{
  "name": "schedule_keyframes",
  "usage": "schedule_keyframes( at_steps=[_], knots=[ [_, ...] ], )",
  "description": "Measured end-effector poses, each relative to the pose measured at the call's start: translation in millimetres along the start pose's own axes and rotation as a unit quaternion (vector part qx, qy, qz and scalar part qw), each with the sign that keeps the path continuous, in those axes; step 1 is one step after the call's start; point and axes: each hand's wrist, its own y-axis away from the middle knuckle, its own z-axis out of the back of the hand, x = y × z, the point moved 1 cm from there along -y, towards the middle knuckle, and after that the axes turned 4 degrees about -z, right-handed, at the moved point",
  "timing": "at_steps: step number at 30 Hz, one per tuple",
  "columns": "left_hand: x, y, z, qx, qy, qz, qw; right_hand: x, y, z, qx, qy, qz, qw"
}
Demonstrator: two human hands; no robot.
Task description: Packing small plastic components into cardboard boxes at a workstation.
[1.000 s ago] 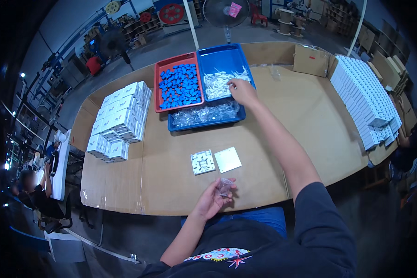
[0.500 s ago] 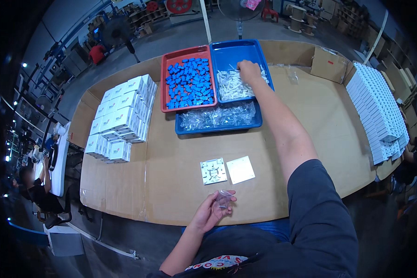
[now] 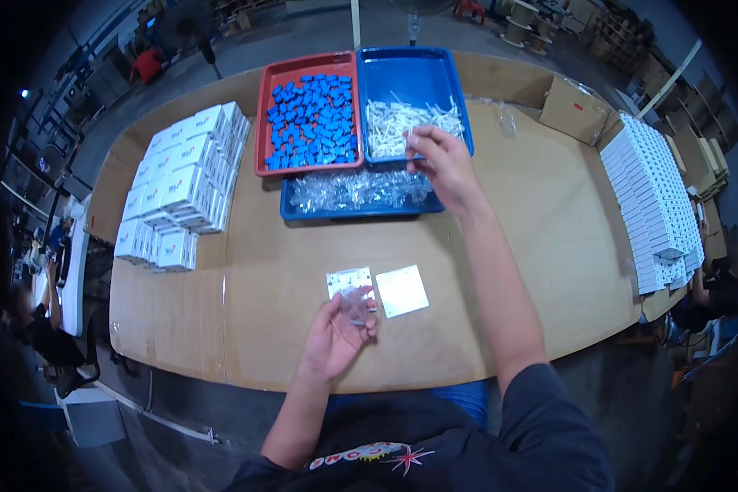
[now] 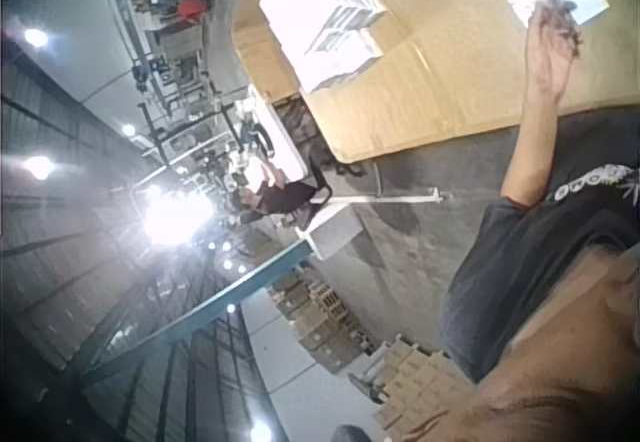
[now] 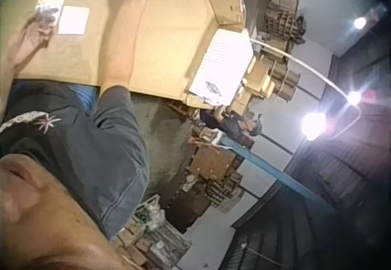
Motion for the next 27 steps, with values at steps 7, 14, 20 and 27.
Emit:
schedule_keyframes(
  at_steps=[7,14,20,27],
  knots=[
    [-3,-8,-30,0.024,0.004,-0.015,1.0,-44,149,-16,0.024,0.041,-0.064,0.997],
    [19,21,-38,0.018,-0.026,-0.048,0.998,-25,193,-26,0.047,0.112,-0.023,0.992],
    [36,35,-46,0.019,-0.06,-0.024,0.998,-7,220,-17,0.075,0.222,0.043,0.971],
    [41,47,-63,0.028,-0.132,-0.006,0.991,17,244,-25,0.108,0.26,0.062,0.957]
  ],
)
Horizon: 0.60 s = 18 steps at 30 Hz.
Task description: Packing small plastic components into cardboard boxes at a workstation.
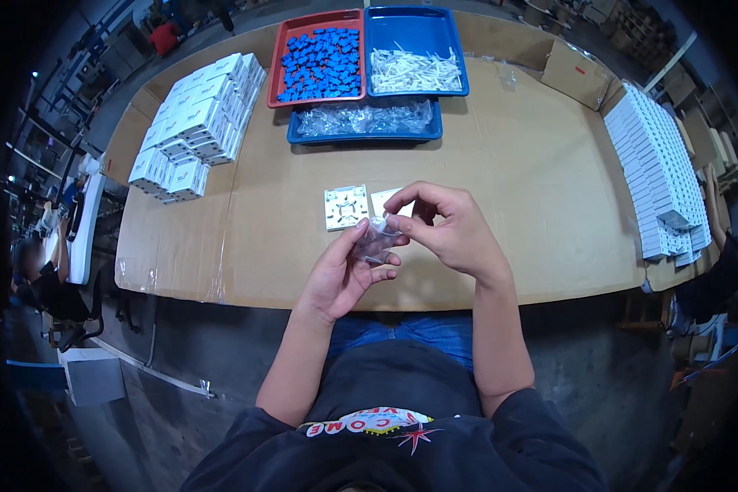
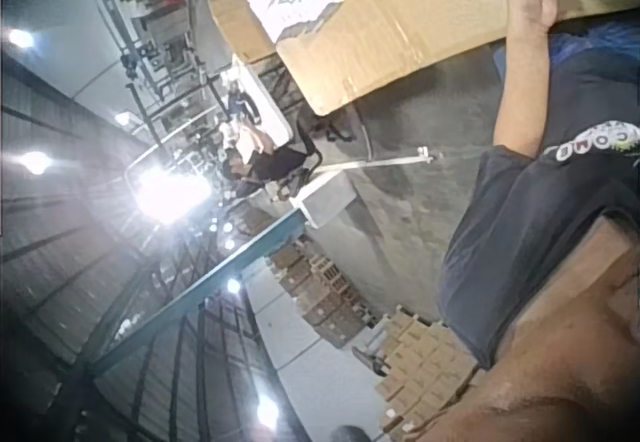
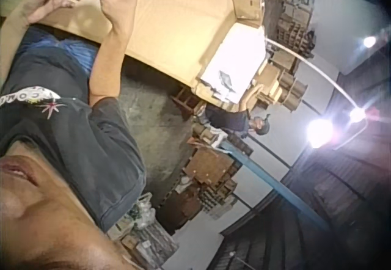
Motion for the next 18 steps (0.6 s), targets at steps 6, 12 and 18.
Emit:
schedule_keyframes(
  at_steps=[6,12,18],
  knots=[
    [-3,13,-9,0.011,-0.021,0.002,1.0,20,-13,11,0.119,0.109,0.077,0.984],
    [-4,16,-5,0.011,-0.032,0.001,0.999,19,-18,9,0.227,0.139,0.089,0.96],
    [-9,10,-4,0.028,-0.013,0.005,1.0,20,-22,7,0.259,0.043,0.017,0.965]
  ],
)
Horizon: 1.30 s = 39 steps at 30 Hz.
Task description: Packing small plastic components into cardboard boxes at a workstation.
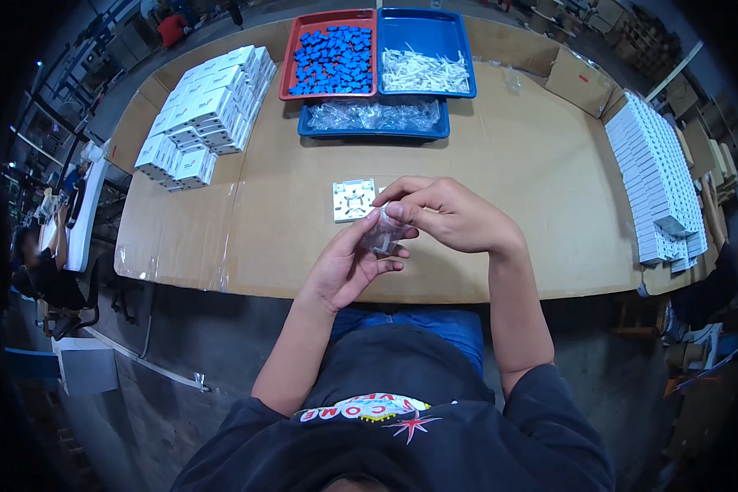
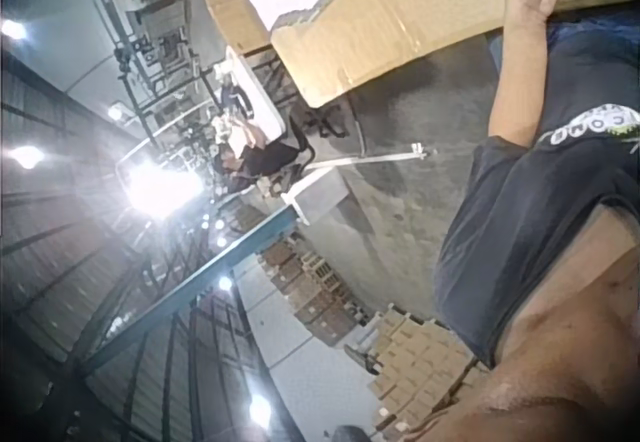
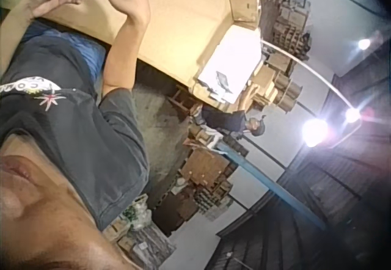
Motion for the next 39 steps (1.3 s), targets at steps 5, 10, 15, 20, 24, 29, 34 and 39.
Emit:
schedule_keyframes(
  at_steps=[5,10,15,20,24,29,34,39],
  knots=[
    [-3,-2,3,-0.008,-0.014,-0.008,1.0,2,-8,-2,0.027,-0.002,-0.025,0.999],
    [2,-1,11,-0.027,-0.045,-0.021,0.998,-20,-19,-13,0.076,0.012,-0.02,0.997],
    [-5,-4,22,-0.022,-0.016,-0.014,1.0,-32,-29,0,0.049,-0.06,0.014,0.997],
    [2,-10,54,-0.039,0.027,-0.034,0.998,-53,-58,34,-0.164,-0.021,-0.014,0.986],
    [3,-19,56,-0.029,0.022,-0.034,0.999,-118,-94,77,-0.35,0.079,-0.076,0.93],
    [-3,-32,59,-0.02,0.06,0.022,0.998,-138,-157,99,-0.422,0.251,-0.151,0.858],
    [0,-42,67,-0.005,0.079,0.02,0.997,-158,-216,174,-0.482,0.351,-0.094,0.797],
    [4,-49,78,-0.043,0.081,0.038,0.995,-172,-263,222,-0.383,0.534,-0.027,0.754]
  ],
)
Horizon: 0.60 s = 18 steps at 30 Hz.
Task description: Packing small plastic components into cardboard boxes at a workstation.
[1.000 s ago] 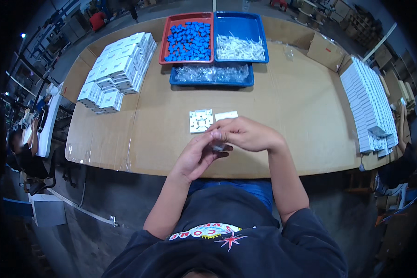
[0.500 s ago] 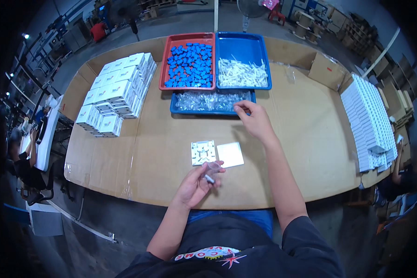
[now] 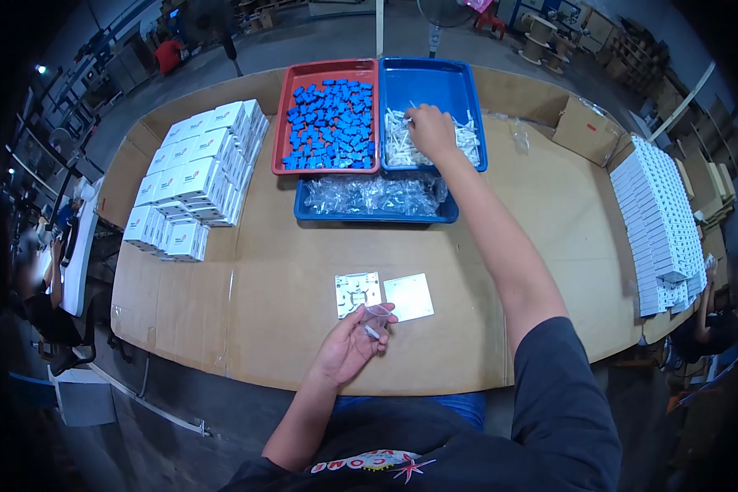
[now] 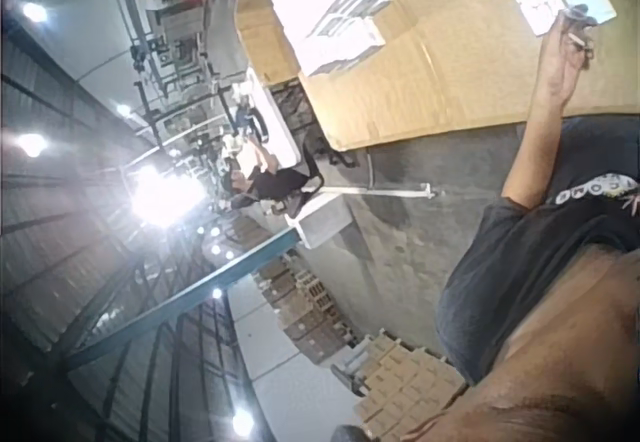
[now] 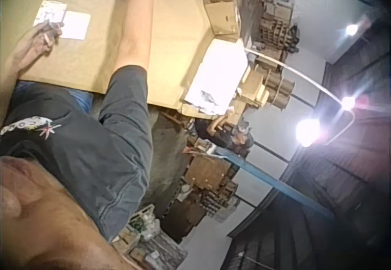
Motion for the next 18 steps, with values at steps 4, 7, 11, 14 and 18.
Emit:
schedule_keyframes(
  at_steps=[4,7,11,14,18],
  knots=[
    [-4,1,3,-0.01,0.001,-0.001,1.0,6,-14,-13,0.055,0.081,0.007,0.995],
    [-1,1,5,-0.019,-0.004,-0.003,1.0,3,-29,-16,0.128,0.067,-0.067,0.987],
    [4,-1,4,-0.011,-0.002,0.001,1.0,-19,-36,-22,0.152,-0.054,-0.086,0.983],
    [5,0,6,-0.011,0.007,-0.002,1.0,-21,-38,-18,0.163,-0.138,-0.087,0.973],
    [6,6,3,-0.004,0.028,-0.005,1.0,-38,-33,-6,0.128,-0.175,-0.077,0.973]
  ],
)
